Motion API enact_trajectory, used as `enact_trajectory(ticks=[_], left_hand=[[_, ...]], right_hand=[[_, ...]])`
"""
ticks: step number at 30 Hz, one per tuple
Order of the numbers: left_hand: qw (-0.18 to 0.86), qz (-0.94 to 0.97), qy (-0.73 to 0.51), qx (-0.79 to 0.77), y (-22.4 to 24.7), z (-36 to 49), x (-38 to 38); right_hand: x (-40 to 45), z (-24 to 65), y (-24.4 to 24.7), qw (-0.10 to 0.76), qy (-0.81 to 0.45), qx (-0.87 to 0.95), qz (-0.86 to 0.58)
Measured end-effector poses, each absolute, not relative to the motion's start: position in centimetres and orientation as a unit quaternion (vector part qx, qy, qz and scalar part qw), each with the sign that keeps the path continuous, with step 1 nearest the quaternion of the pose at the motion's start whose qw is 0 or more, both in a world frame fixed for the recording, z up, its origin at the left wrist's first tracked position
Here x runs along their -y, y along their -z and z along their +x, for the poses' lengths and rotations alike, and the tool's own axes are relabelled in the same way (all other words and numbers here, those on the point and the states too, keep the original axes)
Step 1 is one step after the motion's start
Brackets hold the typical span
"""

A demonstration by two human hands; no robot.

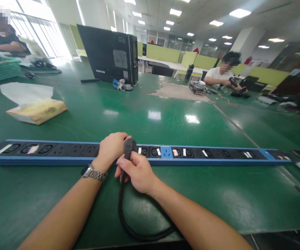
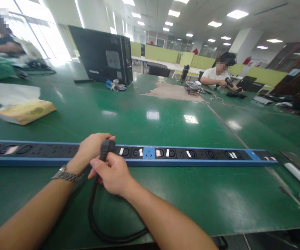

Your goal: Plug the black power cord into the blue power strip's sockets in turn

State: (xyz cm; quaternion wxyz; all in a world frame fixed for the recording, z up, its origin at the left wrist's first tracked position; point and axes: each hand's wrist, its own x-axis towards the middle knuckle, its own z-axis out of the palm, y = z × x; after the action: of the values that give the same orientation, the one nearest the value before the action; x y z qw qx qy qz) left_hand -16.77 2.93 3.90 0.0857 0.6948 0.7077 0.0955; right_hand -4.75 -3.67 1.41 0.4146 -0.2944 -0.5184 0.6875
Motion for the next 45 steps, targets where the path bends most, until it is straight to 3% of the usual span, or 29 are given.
enact_trajectory(ticks=[5,11,18,29,45], left_hand=[[0.073,0.702,-0.062,-0.706,-4.3,-16.3,-2.5],[0.05,0.699,-0.067,-0.71,-3.2,-16.5,-3.3],[0.048,0.696,-0.074,-0.712,-3.1,-16.4,-3.2],[0.052,0.7,-0.071,-0.708,-3.1,-16.5,-3.3],[0.047,0.698,-0.071,-0.711,-3.2,-16.3,-3.1]], right_hand=[[2.8,-2.9,-5.6,0.516,-0.686,0.448,-0.25],[3.6,7.4,-5.4,0.449,-0.763,0.301,-0.355],[5.9,18.7,-3.5,0.477,-0.738,0.187,-0.438],[4.3,16.4,-4.1,0.405,-0.686,0.237,-0.555],[5.1,18.1,-3.9,0.41,-0.725,0.176,-0.524]])
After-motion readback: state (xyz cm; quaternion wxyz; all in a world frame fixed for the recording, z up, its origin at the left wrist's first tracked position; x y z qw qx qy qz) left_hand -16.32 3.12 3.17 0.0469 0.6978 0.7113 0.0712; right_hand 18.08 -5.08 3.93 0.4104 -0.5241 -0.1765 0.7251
